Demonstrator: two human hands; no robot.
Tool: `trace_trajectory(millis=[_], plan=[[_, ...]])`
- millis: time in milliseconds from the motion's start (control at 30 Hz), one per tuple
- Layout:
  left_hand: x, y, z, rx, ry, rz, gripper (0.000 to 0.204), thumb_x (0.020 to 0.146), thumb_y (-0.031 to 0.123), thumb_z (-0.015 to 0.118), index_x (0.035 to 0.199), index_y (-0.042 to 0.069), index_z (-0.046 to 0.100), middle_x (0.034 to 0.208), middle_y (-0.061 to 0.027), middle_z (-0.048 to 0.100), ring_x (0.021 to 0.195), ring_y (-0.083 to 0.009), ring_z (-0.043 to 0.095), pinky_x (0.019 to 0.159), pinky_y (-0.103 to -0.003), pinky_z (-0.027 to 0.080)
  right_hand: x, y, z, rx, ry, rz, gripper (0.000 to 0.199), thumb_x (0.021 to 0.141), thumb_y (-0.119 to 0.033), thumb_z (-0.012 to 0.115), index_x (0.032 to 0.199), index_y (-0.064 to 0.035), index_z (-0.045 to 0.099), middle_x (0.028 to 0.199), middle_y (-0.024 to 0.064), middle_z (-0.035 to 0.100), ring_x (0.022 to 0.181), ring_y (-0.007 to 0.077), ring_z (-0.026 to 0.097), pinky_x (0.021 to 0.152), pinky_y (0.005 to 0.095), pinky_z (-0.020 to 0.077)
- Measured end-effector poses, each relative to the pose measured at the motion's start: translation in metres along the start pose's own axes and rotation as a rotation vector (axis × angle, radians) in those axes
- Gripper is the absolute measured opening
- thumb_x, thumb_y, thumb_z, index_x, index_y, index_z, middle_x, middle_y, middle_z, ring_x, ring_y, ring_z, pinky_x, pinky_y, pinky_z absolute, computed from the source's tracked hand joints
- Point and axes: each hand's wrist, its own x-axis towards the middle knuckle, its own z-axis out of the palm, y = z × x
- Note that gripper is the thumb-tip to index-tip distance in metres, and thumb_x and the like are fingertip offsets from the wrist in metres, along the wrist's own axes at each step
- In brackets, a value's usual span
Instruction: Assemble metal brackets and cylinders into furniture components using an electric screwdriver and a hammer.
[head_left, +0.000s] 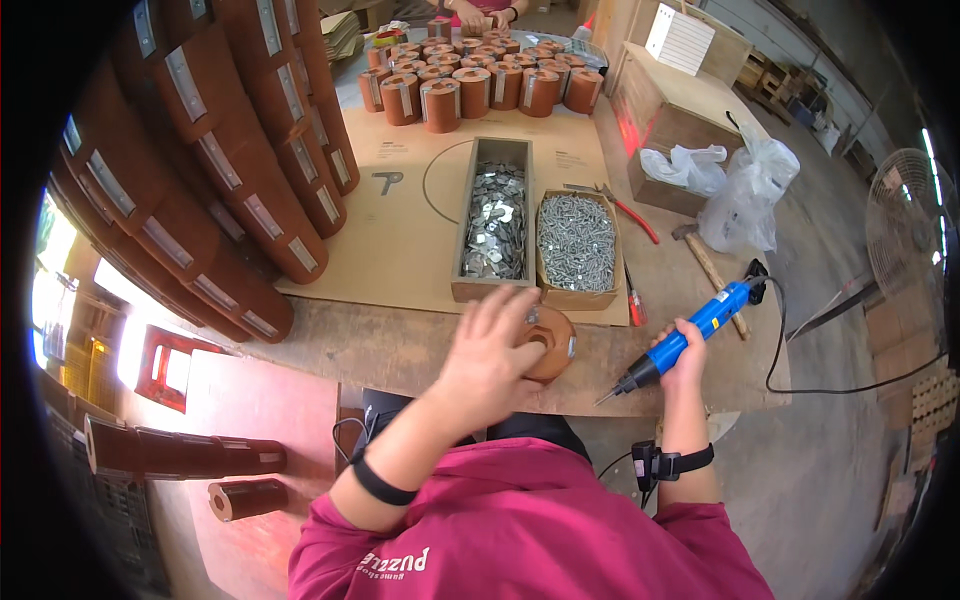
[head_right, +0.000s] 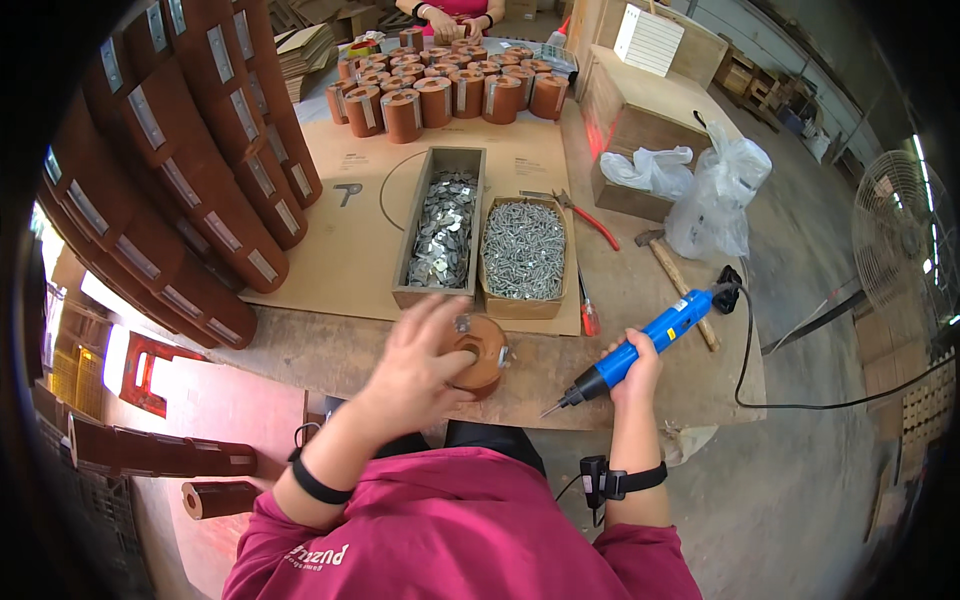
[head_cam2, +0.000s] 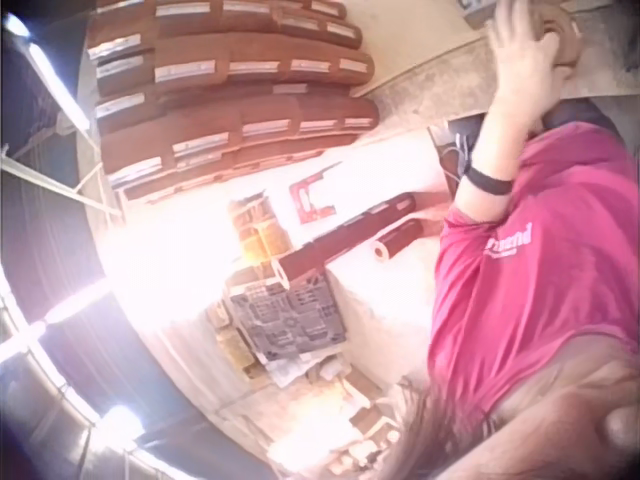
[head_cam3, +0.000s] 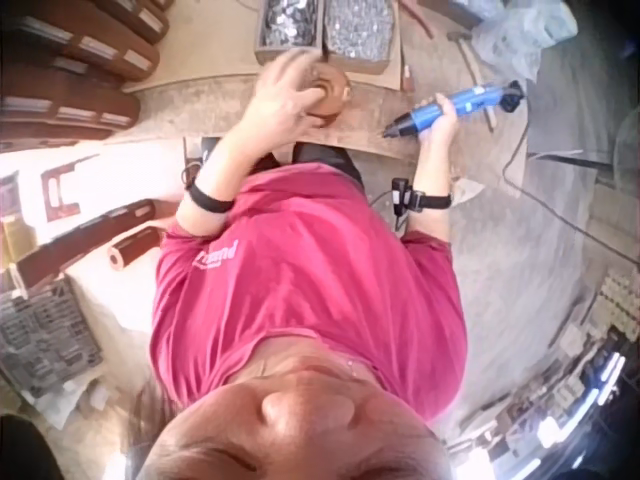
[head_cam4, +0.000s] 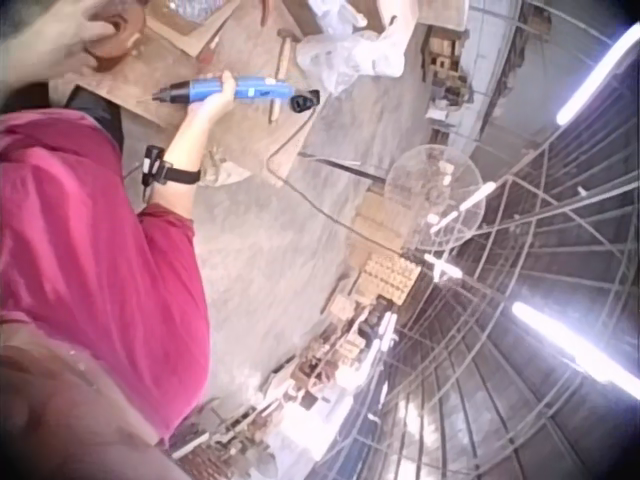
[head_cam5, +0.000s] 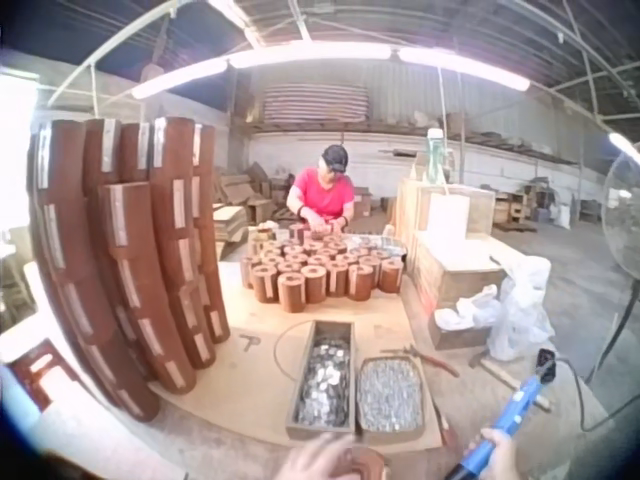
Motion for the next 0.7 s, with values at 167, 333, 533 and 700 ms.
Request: trace_trajectory(millis=[167,333,533,700], plan=[[-0.017,-0.01,-0.022,0.041,-0.052,-0.089,0.046,0.053,0.014,0.076,0.094,0.005,0.058,0.125,-0.0213,0.038,0.109,-0.0408,0.043,0.089,-0.043,0.041,0.009,0.002,-0.015,0.073,-0.004,0.06,0.016,0.071,-0.013,0.06,0.082,-0.0062,0.05,0.067,0.0057,0.05,0.058,0.0196,0.051,0.054,0.0351,0.0453],[-0.015,0.006,0.011,-0.123,0.14,-0.287,0.042,0.054,0.018,0.079,0.083,0.003,0.052,0.119,-0.0217,0.042,0.091,-0.0379,0.055,0.074,-0.039,0.05,0.01,0.005,-0.009,-0.062,-0.032,0.064,0.018,0.072,-0.015,0.061,0.084,-0.0058,0.05,0.069,0.006,0.051,0.059,0.019,0.052,0.055,0.0346,0.0461],[0.006,0.0,0.015,-0.32,0.081,-0.17,0.039,0.052,0.019,0.081,0.075,0.003,0.054,0.119,-0.0207,0.043,0.091,-0.0358,0.056,0.074,-0.038,0.049,0.011,0.006,-0.013,-0.055,-0.01,0.061,0.02,0.072,-0.016,0.061,0.087,-0.0061,0.05,0.07,0.006,0.051,0.059,0.0189,0.052,0.055,0.0343,0.0464],[0.02,0.0,0.034,-0.363,0.074,-0.085,0.039,0.052,0.018,0.08,0.077,0.004,0.054,0.12,-0.0205,0.043,0.092,-0.0364,0.055,0.074,-0.038,0.049,0.009,0.005,-0.012,-0.047,-0.019,0.066,0.021,0.073,-0.016,0.061,0.088,-0.0063,0.05,0.069,0.0059,0.05,0.058,0.0186,0.051,0.055,0.0341,0.0459]])
